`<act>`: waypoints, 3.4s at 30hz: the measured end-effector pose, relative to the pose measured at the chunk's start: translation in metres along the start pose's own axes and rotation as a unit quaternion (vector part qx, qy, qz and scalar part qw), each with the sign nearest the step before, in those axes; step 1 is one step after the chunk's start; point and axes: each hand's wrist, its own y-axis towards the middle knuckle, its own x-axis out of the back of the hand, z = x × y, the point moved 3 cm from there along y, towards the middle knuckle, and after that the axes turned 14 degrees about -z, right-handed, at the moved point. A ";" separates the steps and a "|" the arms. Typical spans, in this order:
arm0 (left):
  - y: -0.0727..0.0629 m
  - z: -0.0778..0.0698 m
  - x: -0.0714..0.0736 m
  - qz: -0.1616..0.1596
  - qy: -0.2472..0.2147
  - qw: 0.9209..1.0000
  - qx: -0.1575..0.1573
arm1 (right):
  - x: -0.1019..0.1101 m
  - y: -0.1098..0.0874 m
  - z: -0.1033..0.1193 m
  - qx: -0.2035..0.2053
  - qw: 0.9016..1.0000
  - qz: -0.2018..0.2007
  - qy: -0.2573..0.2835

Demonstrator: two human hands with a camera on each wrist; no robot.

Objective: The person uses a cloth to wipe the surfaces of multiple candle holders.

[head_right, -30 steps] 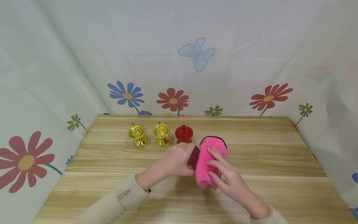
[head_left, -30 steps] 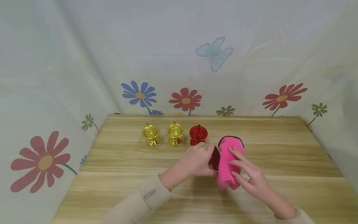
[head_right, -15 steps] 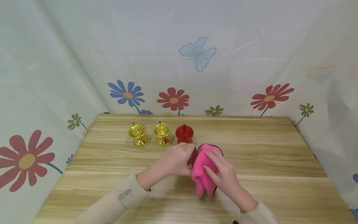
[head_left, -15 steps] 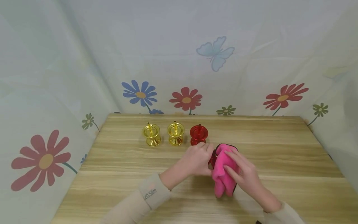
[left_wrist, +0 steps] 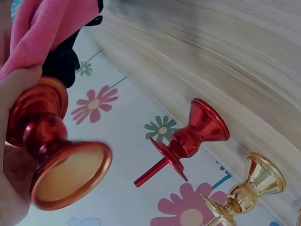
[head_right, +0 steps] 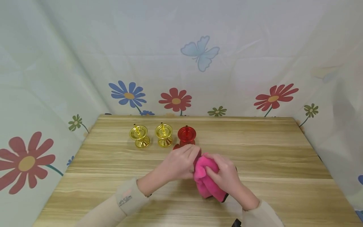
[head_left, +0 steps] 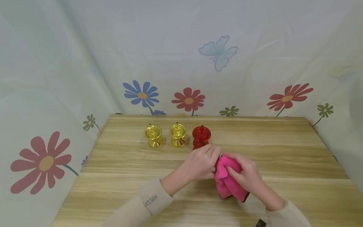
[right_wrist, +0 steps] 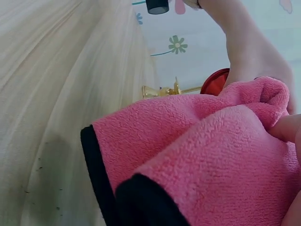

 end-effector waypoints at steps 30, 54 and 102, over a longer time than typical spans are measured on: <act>-0.004 0.018 0.004 0.273 -0.220 0.926 0.141 | -0.004 0.020 0.015 0.175 0.982 0.073 0.014; -0.016 0.021 0.006 0.283 -0.258 0.908 0.168 | -0.012 0.016 0.014 0.178 0.977 0.115 0.014; -0.029 0.020 0.018 0.245 -0.203 0.924 0.213 | -0.015 0.019 0.017 0.116 0.984 0.124 0.049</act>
